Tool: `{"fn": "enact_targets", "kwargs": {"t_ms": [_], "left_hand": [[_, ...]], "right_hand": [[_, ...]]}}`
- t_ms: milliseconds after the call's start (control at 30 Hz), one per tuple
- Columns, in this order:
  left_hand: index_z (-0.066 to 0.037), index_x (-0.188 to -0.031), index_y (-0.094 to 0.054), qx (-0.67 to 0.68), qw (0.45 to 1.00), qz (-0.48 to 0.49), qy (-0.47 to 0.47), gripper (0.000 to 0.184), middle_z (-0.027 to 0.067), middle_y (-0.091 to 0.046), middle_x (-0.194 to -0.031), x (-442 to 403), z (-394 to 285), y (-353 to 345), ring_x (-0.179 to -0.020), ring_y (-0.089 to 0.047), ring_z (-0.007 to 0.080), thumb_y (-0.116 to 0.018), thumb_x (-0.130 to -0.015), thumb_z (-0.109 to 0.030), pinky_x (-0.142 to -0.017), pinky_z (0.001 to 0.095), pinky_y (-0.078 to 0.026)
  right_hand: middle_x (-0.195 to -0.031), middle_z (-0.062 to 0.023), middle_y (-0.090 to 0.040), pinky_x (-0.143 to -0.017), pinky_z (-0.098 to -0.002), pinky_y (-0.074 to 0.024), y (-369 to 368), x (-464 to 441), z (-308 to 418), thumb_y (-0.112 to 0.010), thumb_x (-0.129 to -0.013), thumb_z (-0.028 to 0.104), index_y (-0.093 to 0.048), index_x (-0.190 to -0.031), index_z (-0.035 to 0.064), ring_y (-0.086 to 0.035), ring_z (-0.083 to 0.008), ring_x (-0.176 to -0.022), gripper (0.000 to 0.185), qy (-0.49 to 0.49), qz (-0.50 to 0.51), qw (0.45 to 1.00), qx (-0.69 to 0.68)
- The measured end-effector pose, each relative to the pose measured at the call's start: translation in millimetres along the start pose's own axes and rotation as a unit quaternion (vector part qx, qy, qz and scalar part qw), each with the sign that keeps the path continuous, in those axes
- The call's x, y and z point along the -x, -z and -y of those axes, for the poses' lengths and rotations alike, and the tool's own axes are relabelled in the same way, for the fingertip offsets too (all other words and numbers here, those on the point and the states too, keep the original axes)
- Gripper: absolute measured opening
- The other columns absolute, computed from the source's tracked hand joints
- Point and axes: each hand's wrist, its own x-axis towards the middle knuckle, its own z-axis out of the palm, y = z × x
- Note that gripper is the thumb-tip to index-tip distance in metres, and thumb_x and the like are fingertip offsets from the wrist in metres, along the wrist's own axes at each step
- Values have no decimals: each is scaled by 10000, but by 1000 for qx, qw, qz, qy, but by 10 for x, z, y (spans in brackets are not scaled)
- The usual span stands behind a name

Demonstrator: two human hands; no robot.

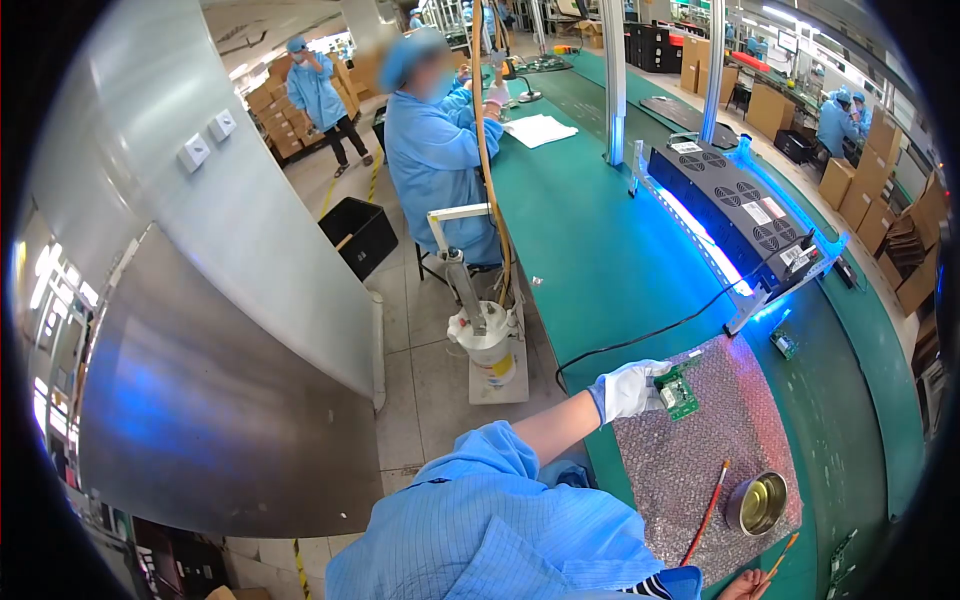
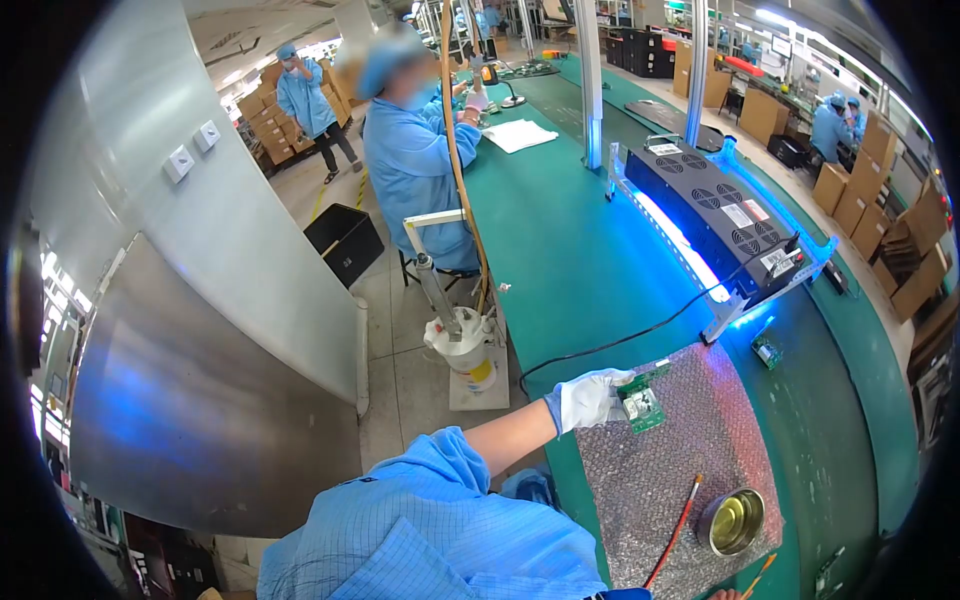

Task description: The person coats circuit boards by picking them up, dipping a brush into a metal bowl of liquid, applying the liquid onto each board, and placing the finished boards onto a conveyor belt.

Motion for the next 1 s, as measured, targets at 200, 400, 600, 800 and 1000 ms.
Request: {"fn": "enact_targets", "kwargs": {"t_ms": [200,400,600,800,1000], "left_hand": [[-115,-970,-602,0,1000,-15,12,186,56,-639,-934,-31,85,25,-846,-643,216,-642,-869,-266,-754,386,-558],[-112,-951,-611,-2,1000,-13,8,181,54,-642,-908,-38,111,-2,-829,-644,216,-658,-860,-261,-740,386,-561],[-110,-966,-611,-13,1000,-7,8,203,53,-640,-910,-29,130,-2,-835,-644,216,-672,-851,-266,-750,387,-558],[-110,-971,-610,-13,1000,-8,18,206,52,-636,-925,-51,131,-16,-848,-643,224,-682,-844,-256,-760,398,-558],[-111,-975,-608,-9,1000,14,23,210,51,-636,-927,-125,169,-4,-854,-644,228,-689,-838,-248,-757,401,-559]], "right_hand": [[-722,-17,-397,-628,-269,-365,-10,45,6,-440,-989,141,-479,-1207,-44,-385,-130,-659,289,-1,-4,1000,1],[-726,-18,-398,-630,-270,-366,-19,57,6,-440,-990,142,-476,-1212,-44,-386,-130,-662,292,-2,-5,1000,0],[-729,-19,-399,-632,-270,-366,-32,85,14,-439,-990,143,-473,-1216,-43,-386,-130,-665,295,-7,-5,1000,-2],[-733,-20,-400,-634,-270,-366,-28,121,29,-439,-991,144,-470,-1221,-43,-387,-130,-668,298,-9,-6,1000,-8],[-737,-21,-401,-636,-270,-367,-22,143,45,-438,-991,144,-468,-1226,-42,-387,-131,-671,301,-9,-4,1000,-12]]}}
